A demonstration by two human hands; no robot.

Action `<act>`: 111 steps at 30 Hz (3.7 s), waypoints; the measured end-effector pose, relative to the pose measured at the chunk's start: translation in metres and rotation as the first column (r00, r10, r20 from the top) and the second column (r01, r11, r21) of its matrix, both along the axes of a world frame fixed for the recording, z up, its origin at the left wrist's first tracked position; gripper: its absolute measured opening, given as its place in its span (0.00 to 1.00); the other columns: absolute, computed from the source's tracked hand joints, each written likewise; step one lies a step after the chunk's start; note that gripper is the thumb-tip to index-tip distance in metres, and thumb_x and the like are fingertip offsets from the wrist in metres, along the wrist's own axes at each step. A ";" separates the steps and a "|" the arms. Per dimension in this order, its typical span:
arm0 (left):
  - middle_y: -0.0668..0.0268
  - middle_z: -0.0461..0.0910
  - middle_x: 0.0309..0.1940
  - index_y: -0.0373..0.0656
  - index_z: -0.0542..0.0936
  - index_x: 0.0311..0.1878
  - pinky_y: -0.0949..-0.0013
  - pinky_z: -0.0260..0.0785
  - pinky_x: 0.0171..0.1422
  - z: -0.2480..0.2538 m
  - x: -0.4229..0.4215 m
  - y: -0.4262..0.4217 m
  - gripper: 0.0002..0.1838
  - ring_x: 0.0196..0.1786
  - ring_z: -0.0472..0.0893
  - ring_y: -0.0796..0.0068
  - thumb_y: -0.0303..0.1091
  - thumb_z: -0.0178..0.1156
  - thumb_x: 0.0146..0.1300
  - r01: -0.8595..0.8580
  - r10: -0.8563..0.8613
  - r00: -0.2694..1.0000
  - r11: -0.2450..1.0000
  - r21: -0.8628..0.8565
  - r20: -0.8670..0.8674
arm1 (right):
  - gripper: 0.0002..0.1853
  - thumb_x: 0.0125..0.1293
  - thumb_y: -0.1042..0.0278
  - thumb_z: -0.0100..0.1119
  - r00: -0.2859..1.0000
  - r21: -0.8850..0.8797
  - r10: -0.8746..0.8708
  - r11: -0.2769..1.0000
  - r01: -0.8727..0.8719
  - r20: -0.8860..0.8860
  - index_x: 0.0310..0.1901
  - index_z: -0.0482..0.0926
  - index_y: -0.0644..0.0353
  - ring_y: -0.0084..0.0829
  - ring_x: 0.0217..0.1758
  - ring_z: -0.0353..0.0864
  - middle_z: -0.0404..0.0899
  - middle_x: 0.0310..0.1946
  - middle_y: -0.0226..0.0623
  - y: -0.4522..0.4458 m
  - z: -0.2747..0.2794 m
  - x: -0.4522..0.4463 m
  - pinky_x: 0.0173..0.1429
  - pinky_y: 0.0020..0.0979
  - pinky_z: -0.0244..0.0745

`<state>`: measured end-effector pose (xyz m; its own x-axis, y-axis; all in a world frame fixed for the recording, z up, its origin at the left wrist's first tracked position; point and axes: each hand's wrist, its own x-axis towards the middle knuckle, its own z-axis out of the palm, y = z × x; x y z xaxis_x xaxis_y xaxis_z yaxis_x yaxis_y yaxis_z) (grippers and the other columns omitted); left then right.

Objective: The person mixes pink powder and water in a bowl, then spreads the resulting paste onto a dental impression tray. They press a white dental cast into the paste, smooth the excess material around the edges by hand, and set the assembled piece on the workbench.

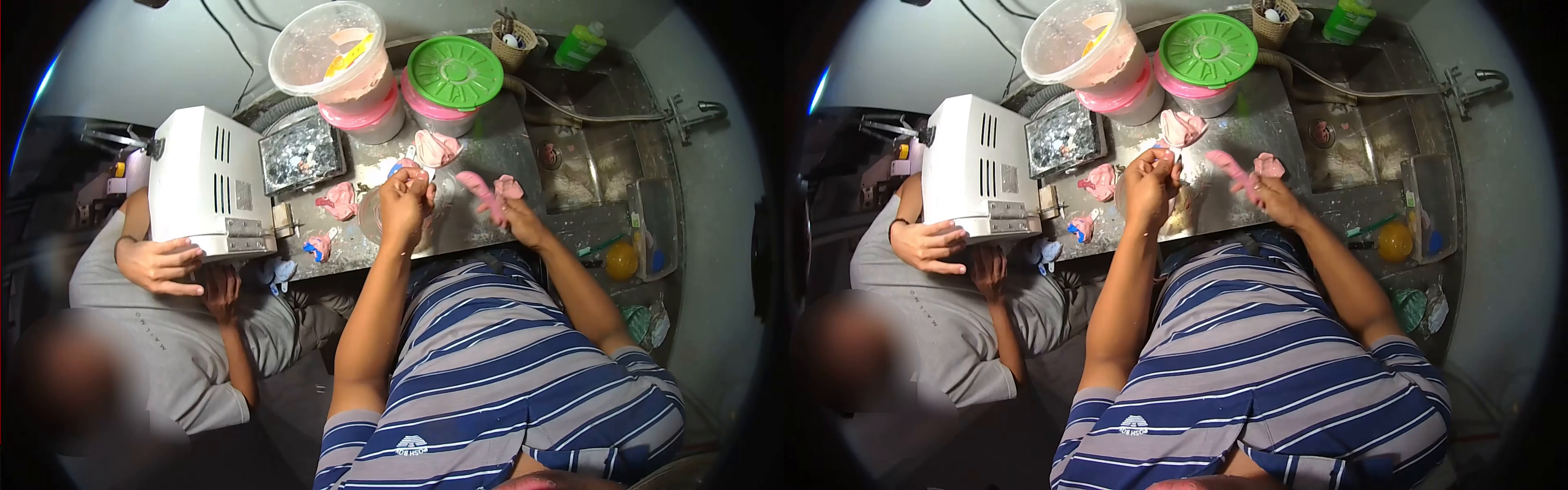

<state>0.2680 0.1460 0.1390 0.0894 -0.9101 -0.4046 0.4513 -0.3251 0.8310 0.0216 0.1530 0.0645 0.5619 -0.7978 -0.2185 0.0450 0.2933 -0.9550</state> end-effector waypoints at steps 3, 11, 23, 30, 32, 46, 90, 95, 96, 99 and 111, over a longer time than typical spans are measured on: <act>0.73 0.71 0.20 0.39 0.75 0.38 0.81 0.50 0.22 0.009 0.026 0.016 0.06 0.19 0.63 0.87 0.31 0.58 0.70 0.101 -0.103 0.994 0.994 -0.049 -0.040 | 0.15 0.79 0.60 0.46 0.950 -0.375 -0.277 0.904 0.207 -0.143 0.46 0.78 0.63 0.17 0.30 0.68 0.75 0.30 0.25 -0.021 0.040 -0.001 0.36 0.22 0.65; 0.73 0.69 0.20 0.39 0.77 0.38 0.81 0.49 0.21 0.030 0.037 0.047 0.06 0.19 0.62 0.88 0.32 0.58 0.70 0.235 -0.248 0.952 0.968 -0.093 -0.178 | 0.09 0.66 0.79 0.56 0.908 -0.770 -0.127 0.584 -0.256 -0.399 0.47 0.78 0.69 0.37 0.41 0.86 0.82 0.38 0.45 -0.071 0.141 0.035 0.46 0.30 0.79; 0.73 0.67 0.20 0.40 0.74 0.39 0.84 0.49 0.21 0.044 0.031 0.076 0.07 0.19 0.59 0.89 0.33 0.57 0.72 0.003 -0.082 0.904 0.983 -0.185 -0.419 | 0.19 0.64 0.78 0.61 0.934 -0.926 -0.277 0.358 -0.119 -0.227 0.57 0.77 0.66 0.43 0.39 0.78 0.79 0.38 0.47 -0.028 0.104 0.065 0.44 0.37 0.74; 0.69 0.72 0.21 0.40 0.74 0.39 0.83 0.54 0.20 0.041 0.055 0.099 0.07 0.19 0.64 0.88 0.33 0.56 0.73 -0.132 0.094 0.977 0.971 -0.200 -0.189 | 0.18 0.64 0.76 0.60 0.857 -0.721 -0.143 0.618 -0.313 -0.494 0.56 0.78 0.64 0.46 0.39 0.78 0.79 0.37 0.48 -0.007 0.071 0.092 0.46 0.37 0.74; 0.68 0.72 0.23 0.39 0.73 0.40 0.82 0.58 0.22 0.040 0.057 0.103 0.06 0.24 0.69 0.83 0.30 0.55 0.72 -0.137 0.109 0.983 0.970 -0.199 -0.147 | 0.17 0.64 0.73 0.61 0.849 -0.721 -0.099 0.584 -0.372 -0.519 0.55 0.79 0.64 0.47 0.40 0.78 0.79 0.36 0.49 -0.012 0.072 0.113 0.47 0.37 0.74; 0.63 0.82 0.42 0.41 0.76 0.40 0.66 0.72 0.51 -0.091 -0.072 0.025 0.08 0.45 0.80 0.72 0.32 0.52 0.75 0.184 -0.186 0.981 0.982 0.034 0.057 | 0.14 0.70 0.80 0.47 0.852 0.188 -0.354 0.874 0.449 -0.386 0.52 0.78 0.69 0.29 0.46 0.82 0.82 0.45 0.40 -0.032 -0.042 -0.074 0.53 0.28 0.79; 0.64 0.75 0.32 0.40 0.70 0.28 0.74 0.62 0.40 0.030 -0.024 -0.022 0.07 0.31 0.68 0.78 0.28 0.55 0.61 -0.095 -0.032 0.927 0.944 -0.316 -0.375 | 0.34 0.70 0.50 0.59 0.866 0.100 -0.074 0.995 0.028 0.494 0.67 0.65 0.68 0.31 0.57 0.78 0.76 0.57 0.42 -0.093 0.094 -0.062 0.61 0.32 0.74; 0.71 0.73 0.24 0.44 0.70 0.34 0.74 0.62 0.34 0.047 -0.025 -0.022 0.05 0.26 0.68 0.82 0.27 0.57 0.63 -0.203 0.137 0.938 0.962 -0.184 -0.318 | 0.38 0.68 0.46 0.59 0.978 -0.278 0.153 0.954 -0.108 0.143 0.67 0.64 0.71 0.34 0.60 0.76 0.73 0.59 0.46 -0.098 0.164 -0.034 0.66 0.34 0.72; 0.73 0.72 0.23 0.45 0.69 0.36 0.76 0.59 0.32 0.047 -0.025 -0.021 0.07 0.24 0.67 0.85 0.26 0.59 0.64 -0.207 0.126 0.936 0.952 -0.225 -0.329 | 0.36 0.67 0.49 0.61 0.992 -0.421 0.111 0.904 -0.072 0.068 0.66 0.66 0.70 0.35 0.61 0.76 0.75 0.58 0.45 -0.096 0.168 -0.024 0.66 0.34 0.71; 0.73 0.73 0.23 0.45 0.70 0.36 0.78 0.56 0.29 0.048 -0.019 -0.018 0.08 0.23 0.65 0.87 0.25 0.60 0.65 -0.199 0.128 0.956 0.943 -0.265 -0.262 | 0.32 0.65 0.54 0.65 0.982 -0.714 0.038 0.681 -0.161 -0.184 0.63 0.71 0.68 0.39 0.60 0.77 0.76 0.55 0.48 -0.096 0.190 -0.008 0.64 0.36 0.72; 0.67 0.77 0.27 0.42 0.69 0.36 0.74 0.74 0.33 0.057 -0.015 -0.015 0.08 0.27 0.77 0.81 0.24 0.59 0.67 -0.189 0.119 0.969 0.923 -0.335 -0.218 | 0.31 0.62 0.55 0.66 0.867 -0.851 -0.165 0.345 -0.395 -0.469 0.60 0.73 0.69 0.47 0.52 0.78 0.75 0.53 0.53 -0.075 0.200 0.033 0.56 0.40 0.75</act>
<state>0.2535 0.1309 0.1962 0.1936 -0.9774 -0.0852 0.6323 0.0579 0.7725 0.0545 0.0777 0.2649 0.7366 -0.5698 0.3645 -0.3655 -0.7887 -0.4944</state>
